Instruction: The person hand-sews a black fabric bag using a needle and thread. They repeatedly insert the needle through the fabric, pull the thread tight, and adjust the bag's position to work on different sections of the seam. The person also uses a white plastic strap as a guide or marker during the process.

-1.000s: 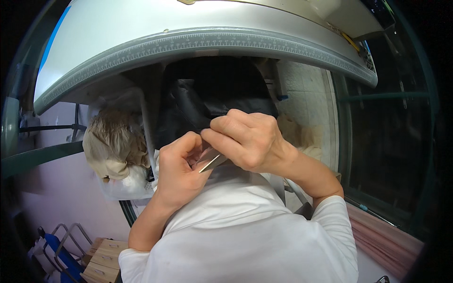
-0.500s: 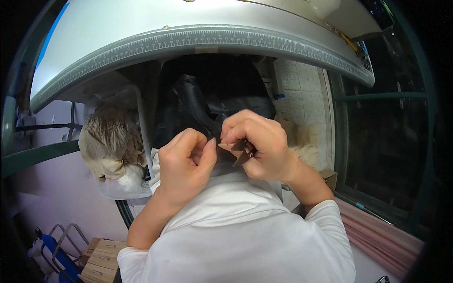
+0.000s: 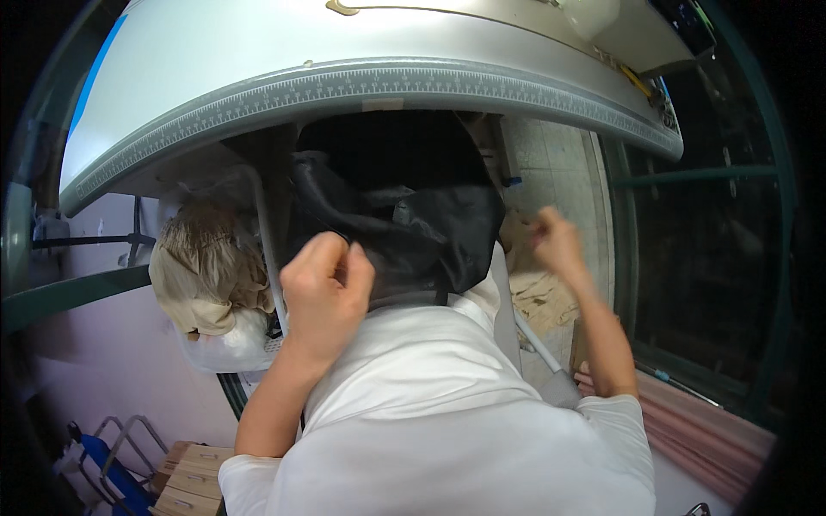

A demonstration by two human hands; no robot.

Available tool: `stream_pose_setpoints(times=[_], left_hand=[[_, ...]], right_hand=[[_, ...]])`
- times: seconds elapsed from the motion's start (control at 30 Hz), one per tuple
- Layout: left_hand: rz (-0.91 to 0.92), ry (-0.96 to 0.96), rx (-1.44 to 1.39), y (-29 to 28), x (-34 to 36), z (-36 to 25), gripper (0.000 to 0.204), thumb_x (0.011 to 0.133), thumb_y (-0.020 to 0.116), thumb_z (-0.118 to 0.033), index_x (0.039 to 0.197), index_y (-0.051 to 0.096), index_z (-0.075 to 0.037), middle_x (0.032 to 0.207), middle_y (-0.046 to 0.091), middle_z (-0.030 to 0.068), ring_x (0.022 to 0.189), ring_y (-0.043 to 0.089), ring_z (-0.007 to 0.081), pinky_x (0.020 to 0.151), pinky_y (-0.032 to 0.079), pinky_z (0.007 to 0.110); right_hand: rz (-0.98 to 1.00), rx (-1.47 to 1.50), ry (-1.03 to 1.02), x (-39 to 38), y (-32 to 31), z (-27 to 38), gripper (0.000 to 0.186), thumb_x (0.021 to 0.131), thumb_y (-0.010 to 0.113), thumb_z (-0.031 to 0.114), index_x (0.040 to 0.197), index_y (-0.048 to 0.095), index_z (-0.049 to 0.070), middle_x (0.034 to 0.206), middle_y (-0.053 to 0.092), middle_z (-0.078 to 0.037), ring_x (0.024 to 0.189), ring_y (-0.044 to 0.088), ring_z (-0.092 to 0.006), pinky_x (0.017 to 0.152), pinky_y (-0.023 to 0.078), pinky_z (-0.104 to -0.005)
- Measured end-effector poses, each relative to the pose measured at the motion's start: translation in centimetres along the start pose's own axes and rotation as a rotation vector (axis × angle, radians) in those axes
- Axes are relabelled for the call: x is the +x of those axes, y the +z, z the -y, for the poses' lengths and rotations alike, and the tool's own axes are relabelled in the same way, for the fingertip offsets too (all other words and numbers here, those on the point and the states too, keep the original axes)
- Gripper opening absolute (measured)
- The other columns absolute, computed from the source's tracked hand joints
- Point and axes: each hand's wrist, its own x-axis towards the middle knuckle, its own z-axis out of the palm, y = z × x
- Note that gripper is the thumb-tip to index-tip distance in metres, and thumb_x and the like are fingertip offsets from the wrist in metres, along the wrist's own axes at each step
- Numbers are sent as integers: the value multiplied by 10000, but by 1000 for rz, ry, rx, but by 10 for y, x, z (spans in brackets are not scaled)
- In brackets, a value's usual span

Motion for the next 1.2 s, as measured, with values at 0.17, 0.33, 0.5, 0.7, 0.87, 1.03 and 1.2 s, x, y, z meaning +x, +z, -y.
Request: stream_pose_setpoints(times=[0.17,0.33,0.5,0.7,0.87,1.03,1.2], left_hand=[[115,-170,-177,9,-17,-20,220,797,643,26,645,484,21,603,485,57,498,458,106,458,358,251],[191,-347,-279,6,-19,-15,237,815,645,-7,643,484,19,577,518,38,524,448,58,463,347,241],[12,-392,-12,-2,-17,4,220,852,651,-60,699,532,43,556,499,61,546,444,61,487,373,283],[-146,-282,101,-18,-5,24,208,908,627,-42,732,558,46,574,502,52,542,432,82,511,369,276],[-78,-614,-1116,-43,-6,39,172,1009,529,-132,964,627,2,861,672,46,762,626,121,725,517,275],[22,-528,-1406,-81,-13,11,197,1017,480,-122,1087,578,34,1081,677,140,999,669,194,917,537,326],[348,-625,-1270,-103,-17,-21,448,787,725,69,1202,559,98,1131,668,165,1040,665,203,918,542,313]], right_hand=[[-114,-44,-63,3,-42,-17,132,854,694,99,952,672,11,836,696,-189,768,702,-300,676,536,-371],[68,859,-459,-17,-36,156,263,780,803,147,967,694,-3,763,669,-129,736,696,-243,645,524,-303],[-33,683,-809,-22,1,212,160,736,762,15,820,627,1,702,638,-110,607,626,-256,529,474,-330],[388,791,-849,-56,-6,202,119,719,719,-23,749,607,3,699,649,-110,622,639,-260,557,489,-338],[455,768,-799,-56,-7,198,104,750,726,-2,779,626,-4,718,667,-113,635,654,-239,562,500,-312],[449,896,-785,-44,-32,191,69,777,731,-13,789,669,14,686,667,-51,608,650,-157,519,482,-250],[3,866,-993,10,-60,233,239,749,778,46,972,692,45,942,695,-99,766,655,-216,685,525,-319]])
